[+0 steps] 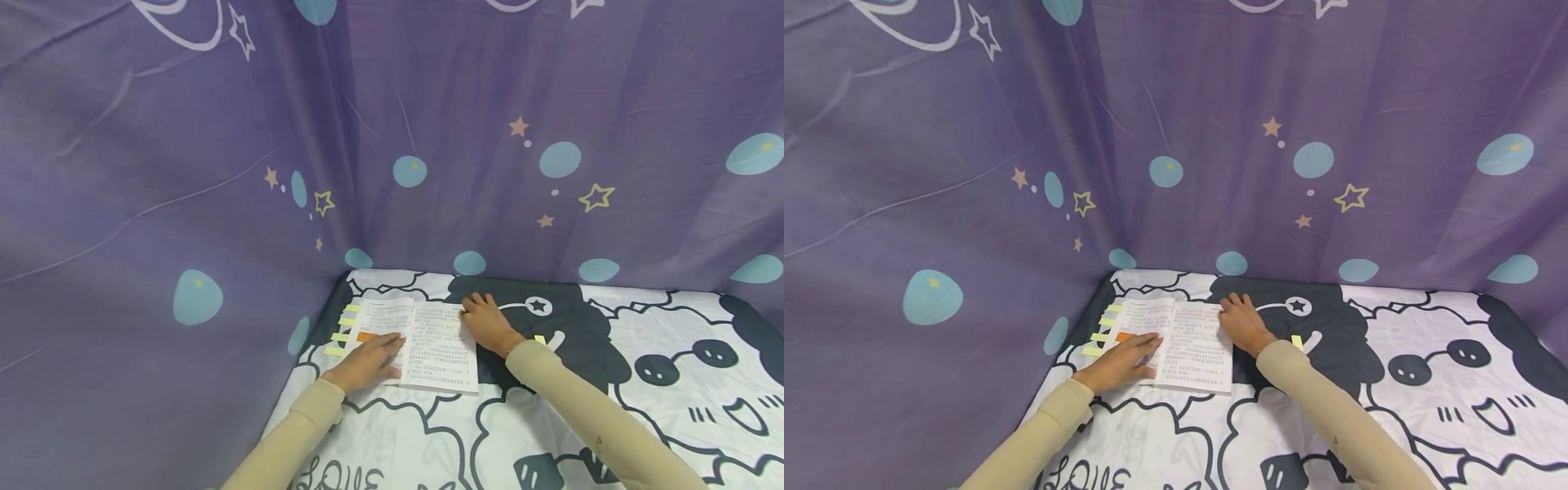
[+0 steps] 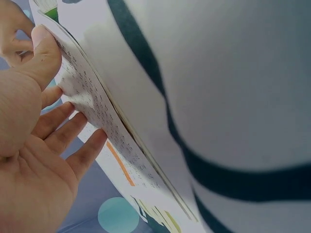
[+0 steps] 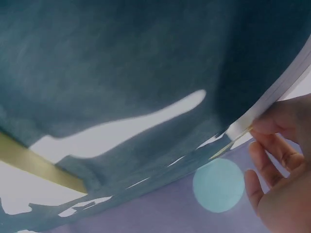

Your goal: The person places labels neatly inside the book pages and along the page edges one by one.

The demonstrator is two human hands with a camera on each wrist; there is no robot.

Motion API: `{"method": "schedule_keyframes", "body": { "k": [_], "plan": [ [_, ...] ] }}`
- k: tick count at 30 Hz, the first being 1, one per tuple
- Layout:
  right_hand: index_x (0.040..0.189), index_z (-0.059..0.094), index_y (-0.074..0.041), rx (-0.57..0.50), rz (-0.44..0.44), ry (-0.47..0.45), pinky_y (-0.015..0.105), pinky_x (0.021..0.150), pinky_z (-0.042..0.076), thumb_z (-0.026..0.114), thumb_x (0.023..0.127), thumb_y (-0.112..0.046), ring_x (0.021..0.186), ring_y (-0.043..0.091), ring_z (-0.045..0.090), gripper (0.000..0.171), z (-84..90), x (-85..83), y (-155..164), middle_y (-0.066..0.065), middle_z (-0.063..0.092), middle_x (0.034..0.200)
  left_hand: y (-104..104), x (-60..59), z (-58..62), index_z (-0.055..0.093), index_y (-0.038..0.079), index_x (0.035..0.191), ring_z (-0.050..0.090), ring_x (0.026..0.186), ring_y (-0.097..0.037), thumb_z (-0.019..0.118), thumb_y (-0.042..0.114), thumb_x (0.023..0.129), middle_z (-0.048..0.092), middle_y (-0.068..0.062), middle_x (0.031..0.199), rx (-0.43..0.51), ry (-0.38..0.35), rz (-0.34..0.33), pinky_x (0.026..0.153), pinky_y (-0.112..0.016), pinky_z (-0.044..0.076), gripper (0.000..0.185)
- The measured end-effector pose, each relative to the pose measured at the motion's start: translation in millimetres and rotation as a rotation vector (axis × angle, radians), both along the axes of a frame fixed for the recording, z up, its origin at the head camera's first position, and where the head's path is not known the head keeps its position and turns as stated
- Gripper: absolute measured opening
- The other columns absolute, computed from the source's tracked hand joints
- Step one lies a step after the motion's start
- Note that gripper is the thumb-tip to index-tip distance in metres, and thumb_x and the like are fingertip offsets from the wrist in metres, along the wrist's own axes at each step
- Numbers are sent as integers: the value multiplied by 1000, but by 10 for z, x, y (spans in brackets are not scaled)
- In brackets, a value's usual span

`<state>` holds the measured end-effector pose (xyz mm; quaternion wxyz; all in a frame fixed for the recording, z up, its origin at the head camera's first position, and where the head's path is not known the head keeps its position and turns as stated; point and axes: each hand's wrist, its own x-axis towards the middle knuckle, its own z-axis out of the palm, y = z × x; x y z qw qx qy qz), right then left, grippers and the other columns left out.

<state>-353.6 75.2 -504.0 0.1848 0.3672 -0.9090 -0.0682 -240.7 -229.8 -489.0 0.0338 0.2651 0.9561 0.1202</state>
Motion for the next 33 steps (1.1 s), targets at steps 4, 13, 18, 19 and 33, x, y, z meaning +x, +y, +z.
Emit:
{"method": "schedule_keyframes", "body": {
  "k": [4,13,18,19,33],
  "plan": [
    [109,79,-1,121,-17,23,49,90,47,72,95,-4,102,30,50,16,23,51,-41,11,62,113,5,-8,11,43,5,157,35,150,-31,68,42,96,36,-16,163,1,2,-7,120,-45,35,75],
    [103,79,-1,202,30,83,48,89,50,73,93,-3,99,30,50,12,46,32,-32,12,60,107,22,-24,1,43,5,157,35,150,-30,69,41,96,35,-15,164,-5,4,-1,121,-45,35,75],
    [116,78,-8,144,27,54,49,88,49,70,96,-10,102,31,50,21,50,-4,83,11,63,110,25,-16,2,43,4,156,35,149,-32,69,40,97,36,-16,163,1,8,-7,121,-46,34,74],
    [120,78,-10,122,25,35,50,89,48,69,96,-10,103,31,50,25,43,-7,114,11,64,111,24,-12,-2,44,3,155,36,149,-32,70,39,97,36,-16,163,4,10,-10,120,-46,35,74],
    [128,74,-16,-60,-31,-125,51,85,49,73,94,-11,99,29,52,34,17,61,619,9,67,109,18,22,9,45,1,154,37,148,-34,70,37,97,38,-18,161,23,32,-26,120,-47,35,72]
  ]
}}
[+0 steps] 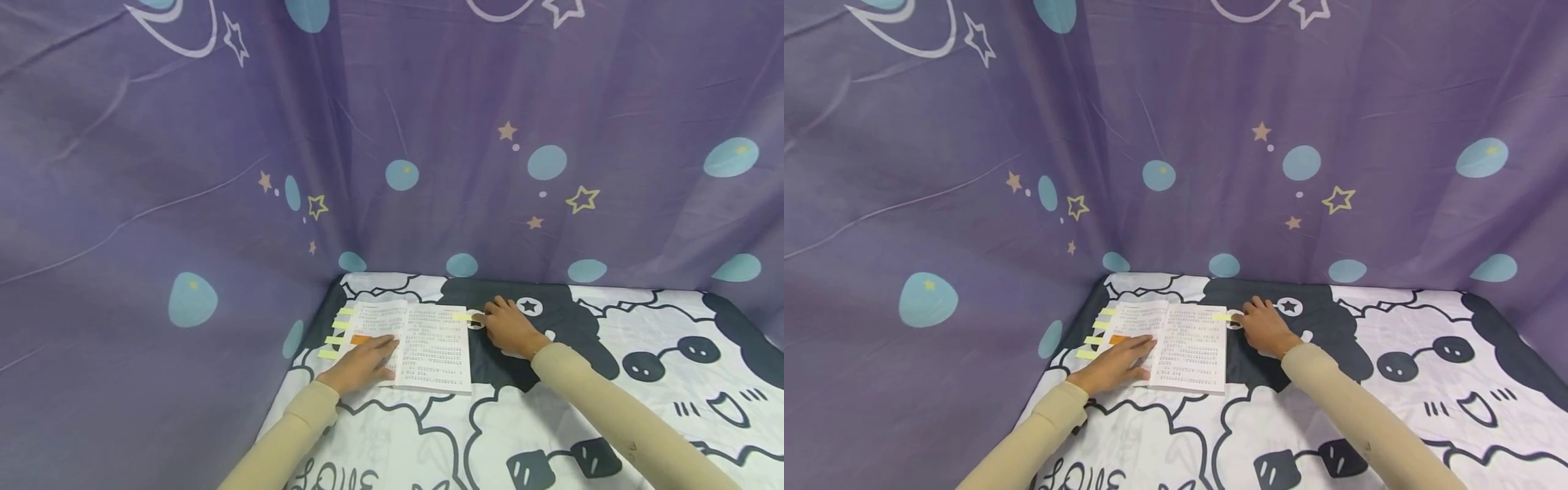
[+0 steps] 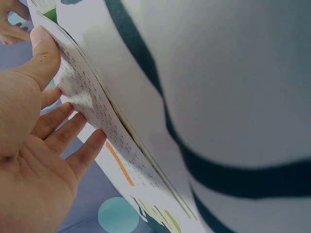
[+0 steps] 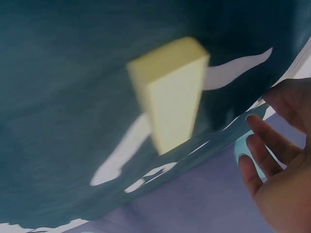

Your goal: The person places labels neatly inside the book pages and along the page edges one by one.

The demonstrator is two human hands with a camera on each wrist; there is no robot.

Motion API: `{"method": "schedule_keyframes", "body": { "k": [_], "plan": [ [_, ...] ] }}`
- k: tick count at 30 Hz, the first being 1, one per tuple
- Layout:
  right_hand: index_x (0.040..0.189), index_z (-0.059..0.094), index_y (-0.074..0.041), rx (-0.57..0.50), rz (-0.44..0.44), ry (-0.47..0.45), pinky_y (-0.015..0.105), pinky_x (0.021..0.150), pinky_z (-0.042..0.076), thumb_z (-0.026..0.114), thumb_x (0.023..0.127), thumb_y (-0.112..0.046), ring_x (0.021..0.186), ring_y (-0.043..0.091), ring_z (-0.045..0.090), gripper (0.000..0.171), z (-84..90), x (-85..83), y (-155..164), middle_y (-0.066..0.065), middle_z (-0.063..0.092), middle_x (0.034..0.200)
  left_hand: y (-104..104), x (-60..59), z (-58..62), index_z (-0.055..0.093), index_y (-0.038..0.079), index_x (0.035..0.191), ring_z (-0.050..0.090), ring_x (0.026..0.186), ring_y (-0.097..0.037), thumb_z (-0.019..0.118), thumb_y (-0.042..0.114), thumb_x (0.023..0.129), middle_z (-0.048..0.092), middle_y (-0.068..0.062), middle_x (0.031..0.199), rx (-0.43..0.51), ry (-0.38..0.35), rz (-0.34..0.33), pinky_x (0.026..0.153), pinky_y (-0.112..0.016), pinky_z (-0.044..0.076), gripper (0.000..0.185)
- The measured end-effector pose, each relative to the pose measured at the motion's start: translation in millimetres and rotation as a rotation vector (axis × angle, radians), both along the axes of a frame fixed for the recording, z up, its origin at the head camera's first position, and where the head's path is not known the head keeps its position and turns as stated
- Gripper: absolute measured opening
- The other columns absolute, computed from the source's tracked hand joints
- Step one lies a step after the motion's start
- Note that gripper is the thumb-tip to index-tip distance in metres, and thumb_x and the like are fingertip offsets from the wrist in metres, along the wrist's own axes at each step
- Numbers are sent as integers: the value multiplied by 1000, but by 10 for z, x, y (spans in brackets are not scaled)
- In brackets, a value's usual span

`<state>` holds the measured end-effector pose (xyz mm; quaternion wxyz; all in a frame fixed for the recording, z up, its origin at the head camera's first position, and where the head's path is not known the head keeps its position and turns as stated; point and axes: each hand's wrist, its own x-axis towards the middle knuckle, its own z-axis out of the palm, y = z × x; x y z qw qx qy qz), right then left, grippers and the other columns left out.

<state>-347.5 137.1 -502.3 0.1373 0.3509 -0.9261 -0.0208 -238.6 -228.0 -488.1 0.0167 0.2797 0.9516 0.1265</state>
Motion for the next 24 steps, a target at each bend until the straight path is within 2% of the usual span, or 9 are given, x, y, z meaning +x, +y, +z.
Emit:
{"method": "schedule_keyframes", "body": {
  "k": [6,13,24],
  "plan": [
    [120,77,-11,-33,13,-9,54,84,52,74,91,-8,99,29,56,29,7,58,234,10,70,110,7,-2,-1,44,2,155,36,149,-34,70,38,97,37,-17,162,-4,-19,14,121,-47,34,73],
    [113,79,-8,-96,81,45,56,81,53,76,87,-4,101,33,61,26,11,152,454,10,71,103,11,-12,-13,45,3,155,36,149,-32,71,37,96,37,-15,162,-6,-23,29,121,-46,34,72],
    [104,80,-7,-134,124,79,44,66,47,80,82,-3,86,27,57,22,-18,291,736,6,69,93,0,-19,-15,45,2,155,36,149,-33,70,37,96,37,-16,162,-2,-20,19,121,-47,34,72]
  ]
}}
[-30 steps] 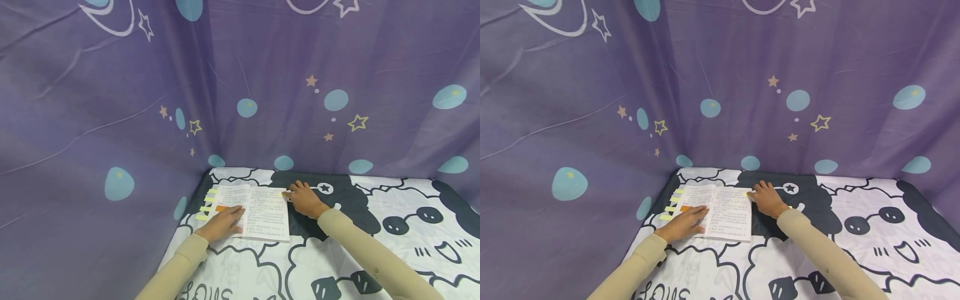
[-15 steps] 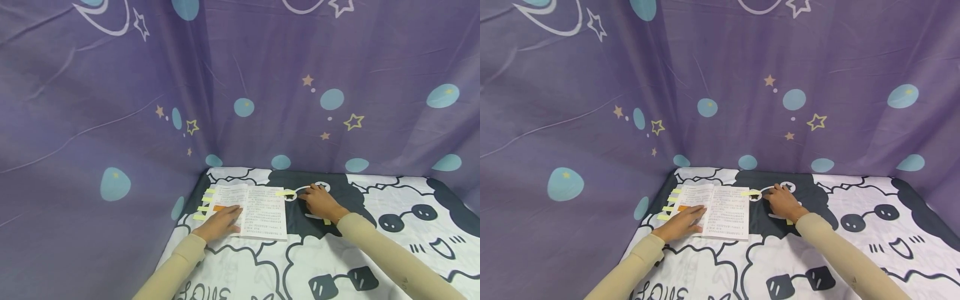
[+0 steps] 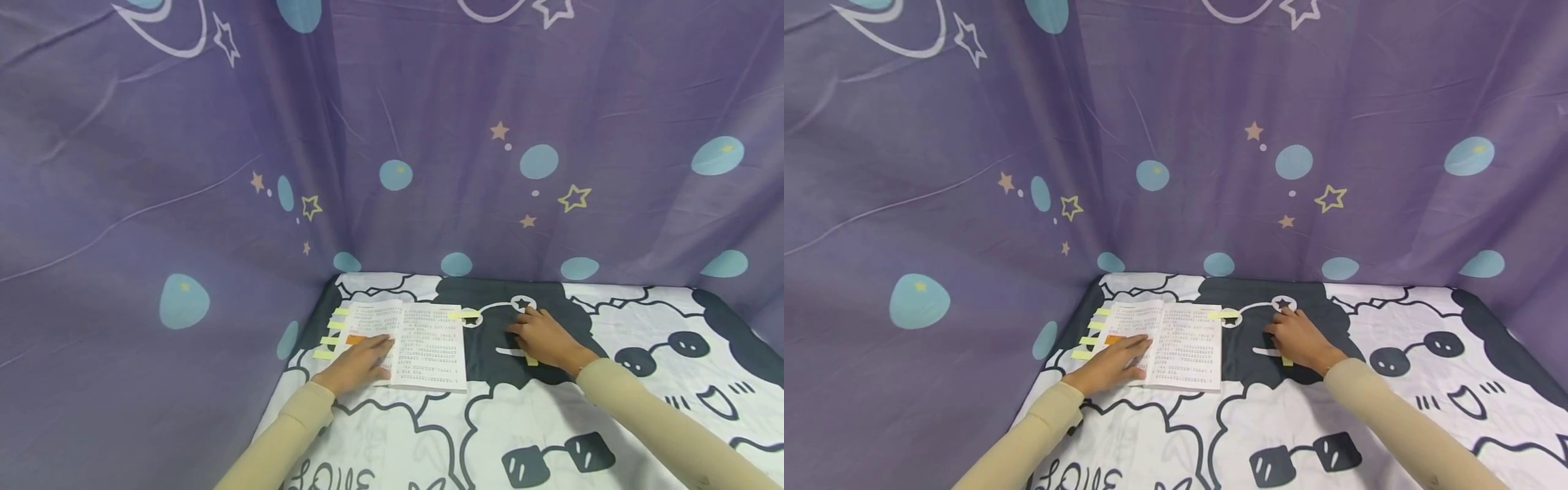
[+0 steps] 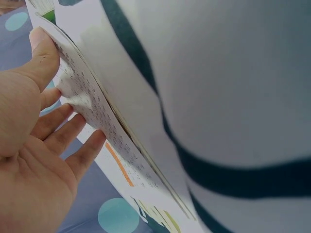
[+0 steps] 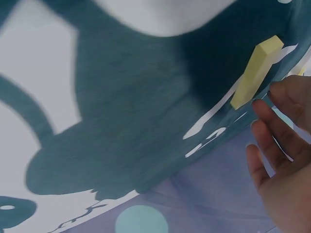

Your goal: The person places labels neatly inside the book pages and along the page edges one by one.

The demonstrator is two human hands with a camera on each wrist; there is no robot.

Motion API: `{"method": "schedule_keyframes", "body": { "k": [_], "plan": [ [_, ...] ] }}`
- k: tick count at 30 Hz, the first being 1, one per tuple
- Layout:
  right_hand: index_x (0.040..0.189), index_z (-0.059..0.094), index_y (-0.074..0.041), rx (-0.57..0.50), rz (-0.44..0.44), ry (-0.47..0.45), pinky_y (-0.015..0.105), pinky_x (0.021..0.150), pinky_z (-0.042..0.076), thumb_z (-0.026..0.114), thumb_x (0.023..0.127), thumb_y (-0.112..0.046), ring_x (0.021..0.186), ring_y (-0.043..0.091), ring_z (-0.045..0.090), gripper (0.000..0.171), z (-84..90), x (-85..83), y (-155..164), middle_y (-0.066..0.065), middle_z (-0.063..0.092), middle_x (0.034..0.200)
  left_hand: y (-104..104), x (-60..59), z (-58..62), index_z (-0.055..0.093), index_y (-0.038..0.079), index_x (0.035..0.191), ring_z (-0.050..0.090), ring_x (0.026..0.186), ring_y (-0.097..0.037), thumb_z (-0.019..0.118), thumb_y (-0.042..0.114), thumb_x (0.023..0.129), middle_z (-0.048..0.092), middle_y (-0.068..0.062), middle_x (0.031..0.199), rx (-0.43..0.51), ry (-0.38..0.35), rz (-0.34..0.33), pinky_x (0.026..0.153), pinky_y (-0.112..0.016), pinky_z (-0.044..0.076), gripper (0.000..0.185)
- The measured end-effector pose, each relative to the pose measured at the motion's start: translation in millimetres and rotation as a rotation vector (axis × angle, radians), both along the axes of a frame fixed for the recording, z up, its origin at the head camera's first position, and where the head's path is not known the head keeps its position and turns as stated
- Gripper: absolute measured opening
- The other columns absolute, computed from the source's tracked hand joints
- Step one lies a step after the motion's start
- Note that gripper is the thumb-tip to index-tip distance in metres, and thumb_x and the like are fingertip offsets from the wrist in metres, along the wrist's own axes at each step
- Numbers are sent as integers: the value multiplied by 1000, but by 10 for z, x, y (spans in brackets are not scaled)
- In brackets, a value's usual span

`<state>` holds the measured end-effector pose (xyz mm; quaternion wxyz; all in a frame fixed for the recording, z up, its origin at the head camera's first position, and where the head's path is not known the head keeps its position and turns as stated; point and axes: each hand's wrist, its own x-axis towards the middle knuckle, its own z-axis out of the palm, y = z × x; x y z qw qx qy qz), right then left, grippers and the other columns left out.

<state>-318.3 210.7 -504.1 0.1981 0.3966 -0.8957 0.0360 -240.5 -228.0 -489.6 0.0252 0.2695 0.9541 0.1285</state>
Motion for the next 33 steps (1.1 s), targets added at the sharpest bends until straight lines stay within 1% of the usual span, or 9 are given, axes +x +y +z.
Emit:
{"method": "schedule_keyframes", "body": {
  "k": [5,8,10,13,15,18,23,27,33],
  "plan": [
    [101,81,-7,-12,1,-21,46,70,50,82,82,-3,89,27,60,19,12,75,117,6,74,95,0,-5,11,44,3,155,36,149,-33,69,38,97,37,-16,163,-3,6,-11,121,-47,34,73],
    [99,81,-7,-20,22,-17,46,70,51,83,82,-4,91,27,61,18,21,98,172,6,76,98,1,-4,15,44,3,155,35,149,-33,69,38,97,37,-15,163,-3,0,-9,121,-47,33,72],
    [96,81,-8,-34,53,1,43,67,49,86,80,-5,87,26,60,18,23,106,201,6,76,98,2,-3,16,44,3,155,35,149,-33,69,38,97,37,-15,163,-4,-1,-3,121,-47,33,72],
    [91,81,-11,-62,105,20,36,63,45,90,76,-9,80,20,57,17,16,112,240,2,76,92,1,-2,12,44,3,155,36,149,-33,69,38,97,37,-15,163,-14,3,1,122,-46,32,72],
    [86,81,-13,-84,137,10,32,61,44,92,75,-13,77,15,54,16,7,118,266,-1,75,87,-1,-6,2,44,3,155,36,149,-33,69,38,97,37,-15,162,-17,6,1,122,-46,32,72],
    [82,80,-17,-100,160,-34,31,63,46,93,73,-22,77,12,53,18,3,138,296,-4,74,86,-6,-9,-11,44,3,155,36,149,-33,69,38,97,37,-15,163,-13,-3,3,122,-46,32,72],
    [87,80,-14,-76,127,-112,38,69,50,94,71,-30,84,16,57,26,17,173,329,0,75,95,-17,-9,-30,44,3,155,36,149,-32,69,38,97,38,-16,162,-15,-6,4,121,-46,33,72],
    [92,81,-11,-50,101,-149,40,71,50,93,73,-30,86,17,58,29,35,190,338,2,75,98,-22,-13,-42,44,2,155,36,148,-33,69,38,97,38,-16,162,-16,7,-3,121,-46,34,73],
    [90,81,-11,-64,170,-140,37,72,56,92,74,-20,86,17,61,22,65,186,357,2,76,97,-13,-14,-30,44,3,155,36,149,-32,68,39,97,37,-15,163,-12,4,-1,121,-46,33,73]
  ]
}}
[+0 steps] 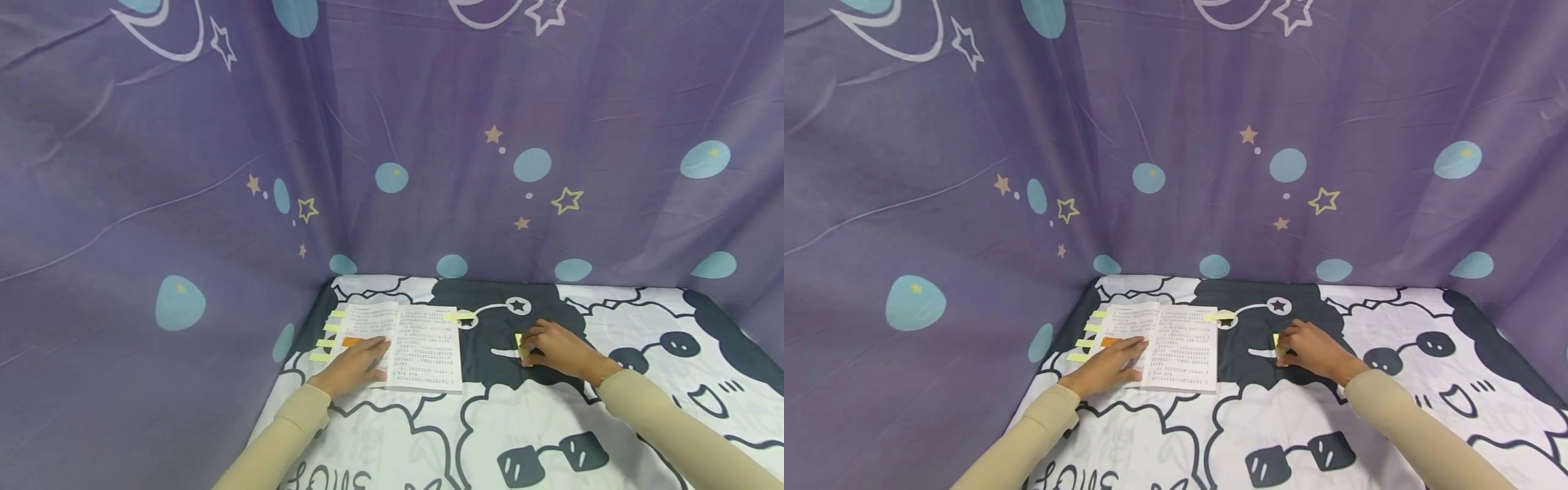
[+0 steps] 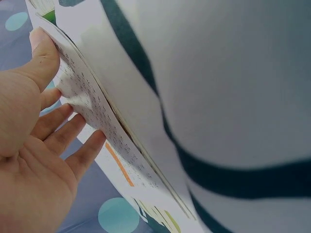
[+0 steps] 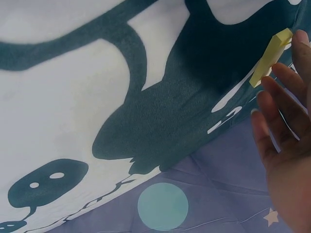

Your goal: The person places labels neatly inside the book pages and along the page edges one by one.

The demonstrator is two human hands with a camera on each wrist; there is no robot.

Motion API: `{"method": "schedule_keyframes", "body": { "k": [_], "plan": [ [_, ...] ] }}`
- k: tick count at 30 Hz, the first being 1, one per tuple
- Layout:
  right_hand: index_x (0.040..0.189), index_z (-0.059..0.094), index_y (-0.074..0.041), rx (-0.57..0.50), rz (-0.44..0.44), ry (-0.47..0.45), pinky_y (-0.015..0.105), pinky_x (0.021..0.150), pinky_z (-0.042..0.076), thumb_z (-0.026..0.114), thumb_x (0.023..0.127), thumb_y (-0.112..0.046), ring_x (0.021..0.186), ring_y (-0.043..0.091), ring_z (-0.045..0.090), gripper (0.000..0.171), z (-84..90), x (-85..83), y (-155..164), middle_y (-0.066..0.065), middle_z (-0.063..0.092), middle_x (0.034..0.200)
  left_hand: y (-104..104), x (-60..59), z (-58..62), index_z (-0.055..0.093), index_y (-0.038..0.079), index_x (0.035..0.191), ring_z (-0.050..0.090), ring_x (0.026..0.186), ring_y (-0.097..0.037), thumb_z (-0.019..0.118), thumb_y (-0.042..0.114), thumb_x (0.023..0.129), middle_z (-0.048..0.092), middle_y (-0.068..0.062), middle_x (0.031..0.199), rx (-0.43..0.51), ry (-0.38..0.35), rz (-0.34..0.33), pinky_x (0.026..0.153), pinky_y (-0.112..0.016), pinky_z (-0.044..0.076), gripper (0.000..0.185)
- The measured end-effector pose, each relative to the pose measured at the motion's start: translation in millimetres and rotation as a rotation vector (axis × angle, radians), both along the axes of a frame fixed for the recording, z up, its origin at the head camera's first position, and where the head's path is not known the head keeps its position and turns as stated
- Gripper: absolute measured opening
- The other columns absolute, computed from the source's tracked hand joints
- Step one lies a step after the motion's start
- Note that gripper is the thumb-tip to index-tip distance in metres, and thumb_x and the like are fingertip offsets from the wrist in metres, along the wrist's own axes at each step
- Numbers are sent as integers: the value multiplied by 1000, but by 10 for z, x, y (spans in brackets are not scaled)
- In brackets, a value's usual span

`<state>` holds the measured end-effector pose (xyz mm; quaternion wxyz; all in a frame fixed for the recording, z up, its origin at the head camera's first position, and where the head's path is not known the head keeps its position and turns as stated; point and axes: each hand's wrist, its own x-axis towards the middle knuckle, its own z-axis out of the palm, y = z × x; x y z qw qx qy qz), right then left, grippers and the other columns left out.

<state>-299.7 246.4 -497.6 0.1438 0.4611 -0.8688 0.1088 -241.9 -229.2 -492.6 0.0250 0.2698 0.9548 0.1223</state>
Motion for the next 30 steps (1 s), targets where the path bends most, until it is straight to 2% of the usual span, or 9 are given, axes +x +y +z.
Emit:
{"method": "schedule_keyframes", "body": {
  "k": [5,9,15,20,30],
  "plan": [
    [91,82,-11,16,12,-5,35,74,59,88,78,-6,87,18,62,16,23,2,14,3,76,99,-2,2,-2,43,4,156,36,149,-32,69,39,97,37,-15,163,6,-7,5,121,-46,34,73],
    [94,82,-8,33,-4,-3,34,73,58,86,80,-2,85,17,62,16,25,-3,9,3,77,99,-7,3,-10,43,4,156,36,149,-32,69,40,97,37,-15,163,4,-8,7,121,-46,34,74],
    [92,81,-9,18,-8,84,35,66,53,89,75,-1,79,16,62,20,-27,-42,-36,1,77,91,3,5,-2,44,3,155,36,149,-32,69,39,97,38,-15,162,4,-3,6,121,-46,34,73],
    [92,81,-9,45,-83,150,38,64,50,89,74,-4,79,21,62,21,-40,-58,-105,2,77,90,14,14,-1,44,2,155,35,149,-32,69,37,97,38,-15,162,10,-6,6,121,-46,34,72],
    [91,82,-9,78,-221,163,38,62,44,88,74,-5,77,23,57,19,-40,-92,-218,3,76,87,16,11,6,44,2,155,36,149,-32,69,38,97,38,-16,162,4,-6,6,120,-46,35,73]
  ]
}}
